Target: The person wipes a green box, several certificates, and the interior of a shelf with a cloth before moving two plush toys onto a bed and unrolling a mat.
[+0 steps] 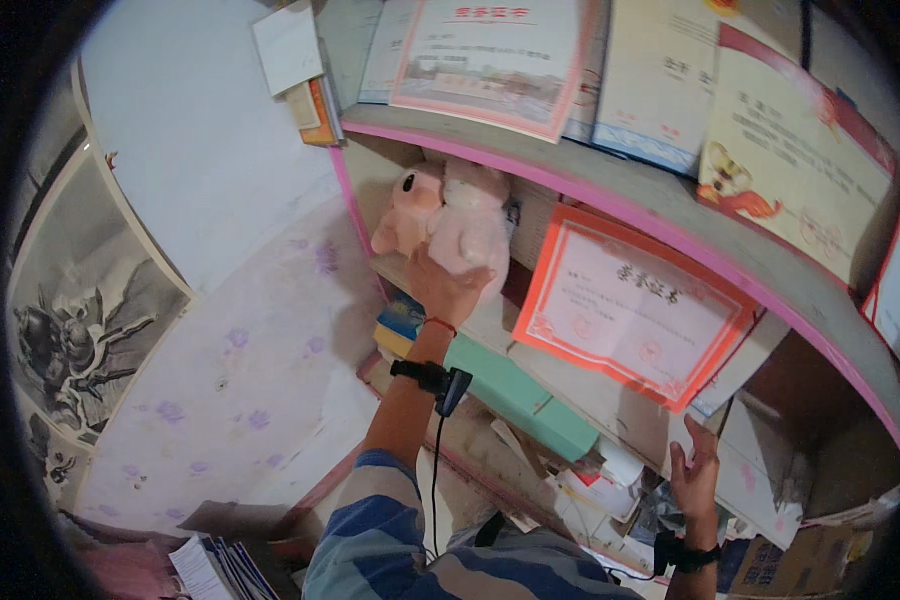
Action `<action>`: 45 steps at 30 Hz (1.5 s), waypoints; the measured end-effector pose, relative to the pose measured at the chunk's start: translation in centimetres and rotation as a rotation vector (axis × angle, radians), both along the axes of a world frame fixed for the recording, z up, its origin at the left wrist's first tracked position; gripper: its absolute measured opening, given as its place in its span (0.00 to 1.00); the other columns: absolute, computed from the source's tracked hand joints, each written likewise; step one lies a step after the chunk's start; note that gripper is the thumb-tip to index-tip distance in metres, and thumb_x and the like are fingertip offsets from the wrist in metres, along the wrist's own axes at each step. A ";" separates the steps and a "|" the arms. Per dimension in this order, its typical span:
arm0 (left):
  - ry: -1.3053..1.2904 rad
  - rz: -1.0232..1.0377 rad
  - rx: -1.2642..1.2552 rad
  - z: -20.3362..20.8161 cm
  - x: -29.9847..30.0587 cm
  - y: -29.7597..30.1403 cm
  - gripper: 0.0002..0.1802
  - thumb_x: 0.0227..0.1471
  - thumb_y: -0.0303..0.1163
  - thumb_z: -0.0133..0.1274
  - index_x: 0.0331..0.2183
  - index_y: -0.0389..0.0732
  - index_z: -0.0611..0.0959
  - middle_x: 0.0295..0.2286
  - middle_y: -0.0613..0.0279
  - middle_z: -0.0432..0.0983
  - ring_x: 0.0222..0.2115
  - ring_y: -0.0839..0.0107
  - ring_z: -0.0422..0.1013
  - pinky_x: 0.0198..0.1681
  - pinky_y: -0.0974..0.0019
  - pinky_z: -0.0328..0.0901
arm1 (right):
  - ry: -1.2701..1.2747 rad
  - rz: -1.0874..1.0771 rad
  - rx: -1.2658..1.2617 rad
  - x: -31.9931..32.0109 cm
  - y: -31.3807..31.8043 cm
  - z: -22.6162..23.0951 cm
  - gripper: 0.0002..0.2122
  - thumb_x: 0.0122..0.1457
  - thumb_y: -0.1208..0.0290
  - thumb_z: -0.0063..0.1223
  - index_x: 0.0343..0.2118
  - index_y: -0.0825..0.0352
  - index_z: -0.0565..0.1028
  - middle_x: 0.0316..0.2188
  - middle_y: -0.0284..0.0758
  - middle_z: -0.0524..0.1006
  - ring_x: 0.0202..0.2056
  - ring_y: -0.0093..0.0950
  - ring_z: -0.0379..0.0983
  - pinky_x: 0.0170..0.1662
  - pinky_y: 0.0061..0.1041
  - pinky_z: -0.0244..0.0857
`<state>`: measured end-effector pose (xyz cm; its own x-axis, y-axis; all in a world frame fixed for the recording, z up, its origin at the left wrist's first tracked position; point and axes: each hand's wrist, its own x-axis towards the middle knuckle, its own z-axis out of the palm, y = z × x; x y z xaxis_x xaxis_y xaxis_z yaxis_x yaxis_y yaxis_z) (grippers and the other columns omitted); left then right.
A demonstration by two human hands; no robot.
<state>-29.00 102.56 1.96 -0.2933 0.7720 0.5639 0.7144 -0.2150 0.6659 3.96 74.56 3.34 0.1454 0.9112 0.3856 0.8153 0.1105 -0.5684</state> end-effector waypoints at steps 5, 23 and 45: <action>0.101 -0.111 0.129 -1.2 -1.9 4.1 0.44 0.21 0.42 0.66 0.40 0.26 0.68 0.42 0.42 0.63 0.46 0.52 0.59 0.50 0.57 0.54 | -0.037 -0.098 -0.021 -1.3 0.5 -1.7 0.16 0.51 0.74 0.48 0.44 0.72 0.67 0.40 0.47 0.70 0.43 0.43 0.65 0.48 0.36 0.56; -0.512 -0.461 -0.367 -4.8 -8.8 8.7 0.43 0.36 0.33 0.60 0.53 0.39 0.58 0.48 0.58 0.61 0.48 0.66 0.59 0.47 0.66 0.60 | 0.011 -0.324 -0.161 -6.1 -3.0 -2.8 0.13 0.50 0.78 0.46 0.41 0.73 0.69 0.37 0.48 0.71 0.40 0.43 0.67 0.44 0.35 0.59; -0.183 -0.320 0.031 -1.4 -11.2 -13.4 0.34 0.19 0.32 0.63 0.36 0.37 0.70 0.39 0.49 0.58 0.43 0.57 0.58 0.46 0.59 0.55 | 0.029 -0.004 -0.162 -8.6 -4.6 -2.8 0.11 0.52 0.78 0.45 0.38 0.76 0.70 0.35 0.50 0.72 0.38 0.41 0.69 0.41 0.30 0.63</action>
<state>-40.21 89.13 0.60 -0.1377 0.8245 0.5489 0.4770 -0.4305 0.7663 -4.65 69.94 0.59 0.1584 0.9604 0.2292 0.7987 0.0119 -0.6016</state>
